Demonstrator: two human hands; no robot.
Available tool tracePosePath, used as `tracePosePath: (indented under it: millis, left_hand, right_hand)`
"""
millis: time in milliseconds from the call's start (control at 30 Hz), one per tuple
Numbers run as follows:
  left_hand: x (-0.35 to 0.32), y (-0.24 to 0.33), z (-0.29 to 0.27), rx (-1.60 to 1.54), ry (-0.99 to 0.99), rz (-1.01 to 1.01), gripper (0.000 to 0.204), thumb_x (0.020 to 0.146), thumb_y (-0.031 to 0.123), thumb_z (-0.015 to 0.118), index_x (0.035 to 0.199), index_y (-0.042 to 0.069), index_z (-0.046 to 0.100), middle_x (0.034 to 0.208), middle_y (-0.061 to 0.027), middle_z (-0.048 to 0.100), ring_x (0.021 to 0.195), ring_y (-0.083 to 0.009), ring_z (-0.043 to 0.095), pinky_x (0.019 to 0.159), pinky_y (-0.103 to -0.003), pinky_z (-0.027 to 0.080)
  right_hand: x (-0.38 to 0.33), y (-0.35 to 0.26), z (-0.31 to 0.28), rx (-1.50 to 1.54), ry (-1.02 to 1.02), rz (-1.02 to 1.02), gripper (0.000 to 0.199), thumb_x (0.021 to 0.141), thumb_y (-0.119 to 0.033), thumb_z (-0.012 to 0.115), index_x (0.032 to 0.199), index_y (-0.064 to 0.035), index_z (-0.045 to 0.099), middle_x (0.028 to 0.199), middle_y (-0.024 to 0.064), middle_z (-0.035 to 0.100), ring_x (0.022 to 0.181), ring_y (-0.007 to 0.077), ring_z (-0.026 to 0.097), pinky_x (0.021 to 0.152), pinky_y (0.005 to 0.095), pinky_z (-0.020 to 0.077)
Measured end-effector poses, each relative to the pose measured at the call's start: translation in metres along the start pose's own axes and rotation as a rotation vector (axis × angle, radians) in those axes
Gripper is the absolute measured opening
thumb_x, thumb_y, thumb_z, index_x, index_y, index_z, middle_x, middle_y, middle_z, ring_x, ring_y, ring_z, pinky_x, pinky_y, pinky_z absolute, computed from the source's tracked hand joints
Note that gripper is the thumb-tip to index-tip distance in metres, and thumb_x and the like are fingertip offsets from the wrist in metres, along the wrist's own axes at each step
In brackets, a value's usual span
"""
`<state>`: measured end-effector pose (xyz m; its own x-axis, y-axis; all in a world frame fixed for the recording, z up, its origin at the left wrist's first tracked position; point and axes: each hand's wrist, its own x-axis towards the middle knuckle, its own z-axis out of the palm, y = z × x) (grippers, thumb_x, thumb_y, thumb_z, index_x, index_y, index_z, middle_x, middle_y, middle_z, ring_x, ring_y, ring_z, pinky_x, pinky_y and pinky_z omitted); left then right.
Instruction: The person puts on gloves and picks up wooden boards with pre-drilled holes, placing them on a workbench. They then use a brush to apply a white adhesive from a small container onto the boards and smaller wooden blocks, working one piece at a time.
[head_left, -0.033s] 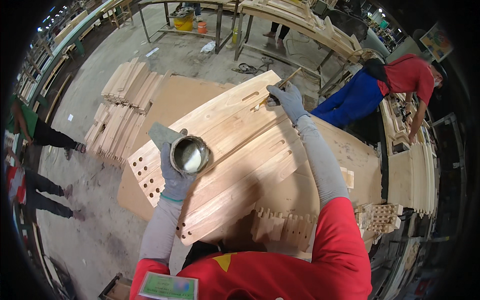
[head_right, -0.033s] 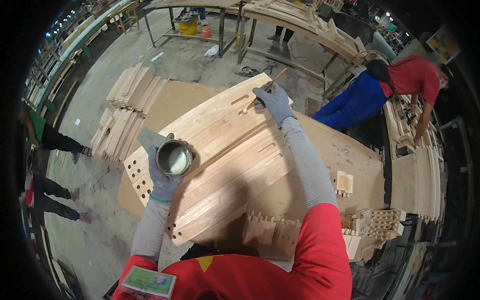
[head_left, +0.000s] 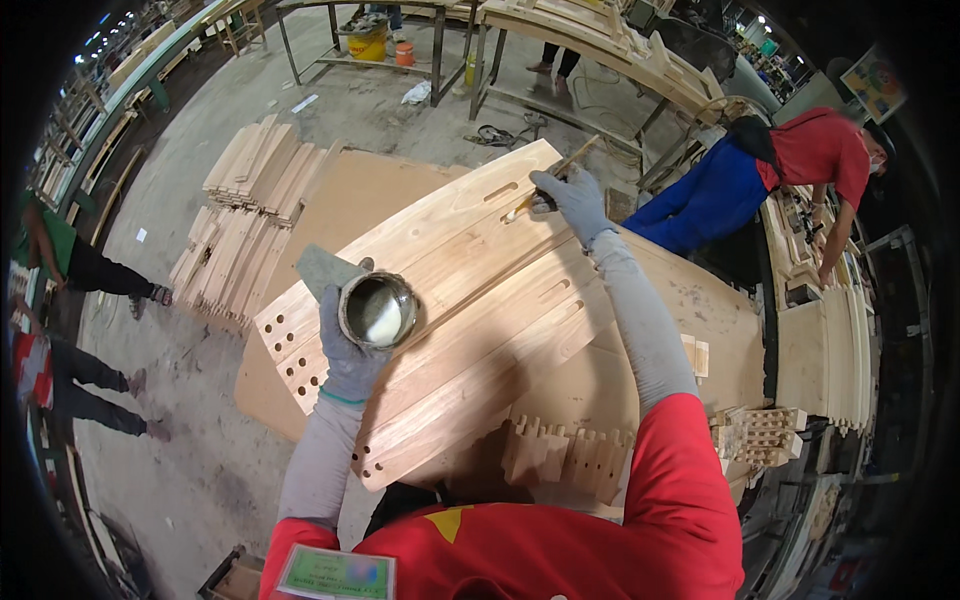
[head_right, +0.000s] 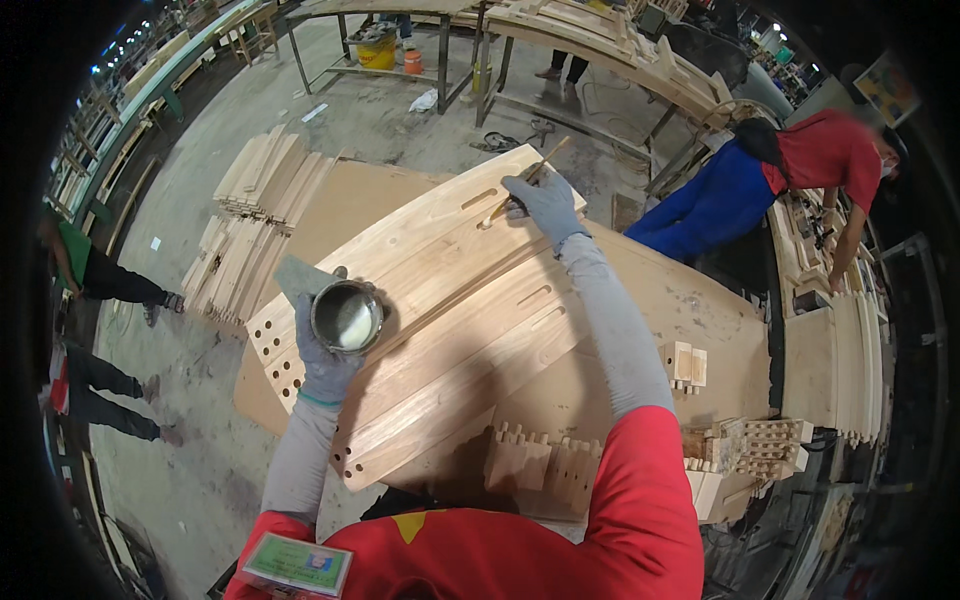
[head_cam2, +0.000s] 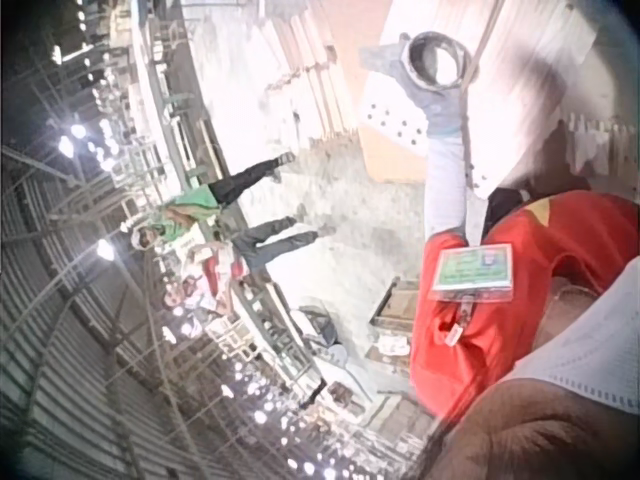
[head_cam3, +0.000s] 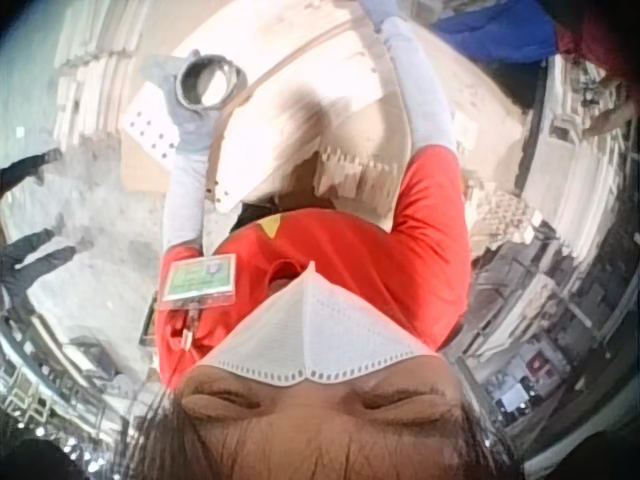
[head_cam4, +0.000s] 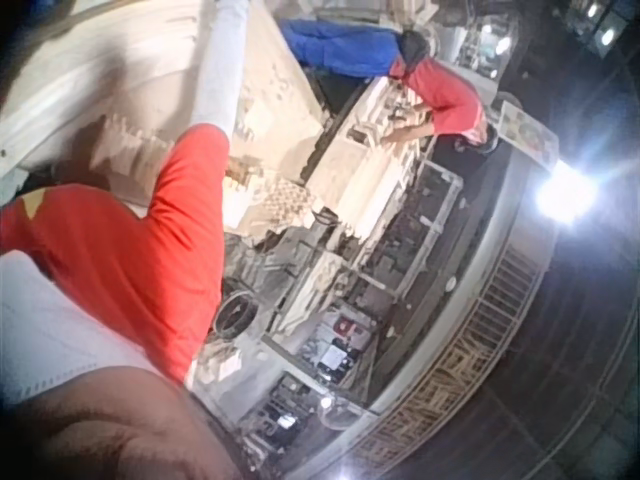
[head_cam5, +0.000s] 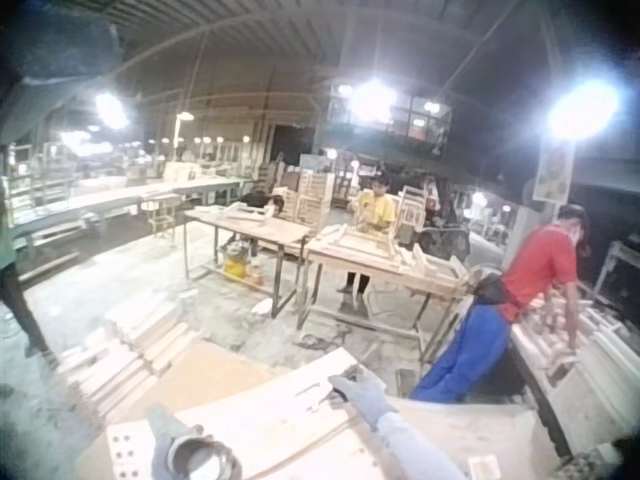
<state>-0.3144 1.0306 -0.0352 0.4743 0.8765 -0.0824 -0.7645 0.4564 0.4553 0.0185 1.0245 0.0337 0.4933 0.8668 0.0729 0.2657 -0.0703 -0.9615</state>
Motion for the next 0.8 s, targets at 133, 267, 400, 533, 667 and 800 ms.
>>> tracePosePath:
  millis: [133,267,400,533,667,800]
  left_hand:
    - [-0.002,0.000,0.009,0.042,-0.024,-0.003,0.062,0.090,0.048,0.039,0.129,0.000,0.034,0.118,-0.0210,0.050,0.111,-0.0339,0.049,0.096,-0.047,0.042]
    - [-0.002,0.000,0.019,-0.041,-0.058,-0.073,0.063,0.090,0.047,0.040,0.130,-0.001,0.032,0.119,-0.0192,0.048,0.112,-0.0325,0.048,0.097,-0.046,0.041]
    - [-0.006,0.003,0.020,-0.095,-0.017,-0.067,0.063,0.088,0.046,0.045,0.130,0.000,0.033,0.119,-0.0180,0.048,0.112,-0.0332,0.048,0.097,-0.048,0.040]
    - [-0.004,0.000,0.024,-0.085,-0.036,-0.094,0.064,0.089,0.048,0.041,0.130,0.000,0.032,0.118,-0.0219,0.049,0.113,-0.0339,0.047,0.096,-0.046,0.042]
    - [-0.001,-0.001,0.016,-0.103,-0.025,-0.099,0.064,0.089,0.049,0.041,0.131,0.000,0.032,0.119,-0.0214,0.048,0.114,-0.0341,0.047,0.097,-0.047,0.041]
    - [-0.007,0.002,0.015,-0.155,0.016,-0.074,0.061,0.089,0.046,0.043,0.129,0.000,0.035,0.117,-0.0184,0.050,0.113,-0.0333,0.047,0.098,-0.048,0.039]
  right_hand:
    - [0.009,0.020,0.008,0.132,-0.027,0.142,0.023,0.076,-0.020,0.068,0.081,-0.0012,0.057,0.064,0.0065,0.060,0.051,0.0104,0.057,0.048,0.0228,0.0464]
    - [0.025,0.018,-0.015,-0.203,0.114,-0.033,0.033,0.075,-0.031,0.067,0.080,0.0003,0.060,0.068,0.0110,0.063,0.056,0.0158,0.060,0.056,0.0279,0.0482]
    - [0.013,0.006,0.015,-0.423,-0.208,-0.145,0.027,0.078,-0.025,0.067,0.081,0.0013,0.059,0.068,0.0058,0.061,0.063,0.0116,0.059,0.059,0.0256,0.0473]
    - [0.015,0.012,0.002,-0.345,-0.181,-0.092,0.026,0.078,-0.026,0.066,0.082,-0.0007,0.061,0.069,0.0048,0.061,0.063,0.0101,0.058,0.062,0.0241,0.0481]
    - [0.025,0.005,-0.021,-0.558,-0.150,-0.068,0.041,0.077,-0.041,0.061,0.088,-0.0016,0.062,0.080,0.0148,0.063,0.073,0.0266,0.061,0.068,0.0342,0.0471]
    - [-0.002,-0.005,0.027,-0.680,-0.316,-0.183,0.040,0.077,-0.040,0.061,0.091,-0.0030,0.062,0.081,0.0160,0.063,0.078,0.0284,0.060,0.068,0.0358,0.0452]
